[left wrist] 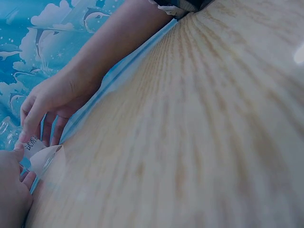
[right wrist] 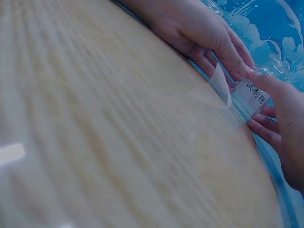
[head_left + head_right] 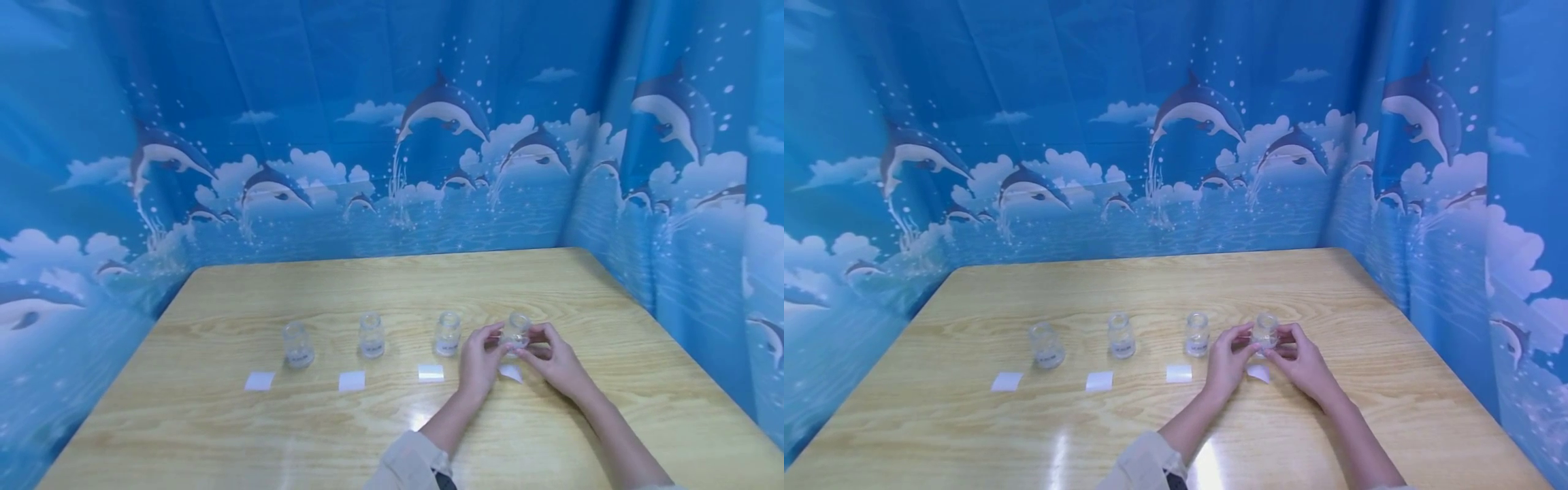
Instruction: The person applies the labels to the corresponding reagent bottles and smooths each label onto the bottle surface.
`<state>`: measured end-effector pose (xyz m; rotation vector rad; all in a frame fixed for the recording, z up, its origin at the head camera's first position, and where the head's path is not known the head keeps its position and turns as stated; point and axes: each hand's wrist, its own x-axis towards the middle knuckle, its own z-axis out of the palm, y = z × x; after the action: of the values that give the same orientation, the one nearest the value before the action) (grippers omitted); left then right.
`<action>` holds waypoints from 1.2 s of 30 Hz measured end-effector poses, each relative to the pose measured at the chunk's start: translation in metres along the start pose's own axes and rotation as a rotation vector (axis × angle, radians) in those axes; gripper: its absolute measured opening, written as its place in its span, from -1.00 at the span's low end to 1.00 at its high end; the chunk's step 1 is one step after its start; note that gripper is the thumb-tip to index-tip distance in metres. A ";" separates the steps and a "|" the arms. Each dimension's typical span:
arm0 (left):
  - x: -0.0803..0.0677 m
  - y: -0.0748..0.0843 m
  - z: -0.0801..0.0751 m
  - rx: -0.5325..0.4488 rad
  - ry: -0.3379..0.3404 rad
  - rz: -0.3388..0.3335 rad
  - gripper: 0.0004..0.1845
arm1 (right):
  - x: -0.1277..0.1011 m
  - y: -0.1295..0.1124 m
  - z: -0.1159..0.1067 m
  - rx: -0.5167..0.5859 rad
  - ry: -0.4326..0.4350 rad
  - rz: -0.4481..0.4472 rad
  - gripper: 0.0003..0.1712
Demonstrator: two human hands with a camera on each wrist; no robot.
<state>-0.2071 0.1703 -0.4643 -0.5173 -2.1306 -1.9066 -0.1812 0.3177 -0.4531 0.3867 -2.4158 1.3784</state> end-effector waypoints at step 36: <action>0.002 -0.004 0.004 0.048 -0.019 -0.073 -0.51 | 0.001 0.004 -0.005 0.081 0.018 -0.024 -0.65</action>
<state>-0.2102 0.1741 -0.4676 -0.4557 -2.2301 -1.8902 -0.1827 0.3243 -0.4532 0.4204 -2.3393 1.4660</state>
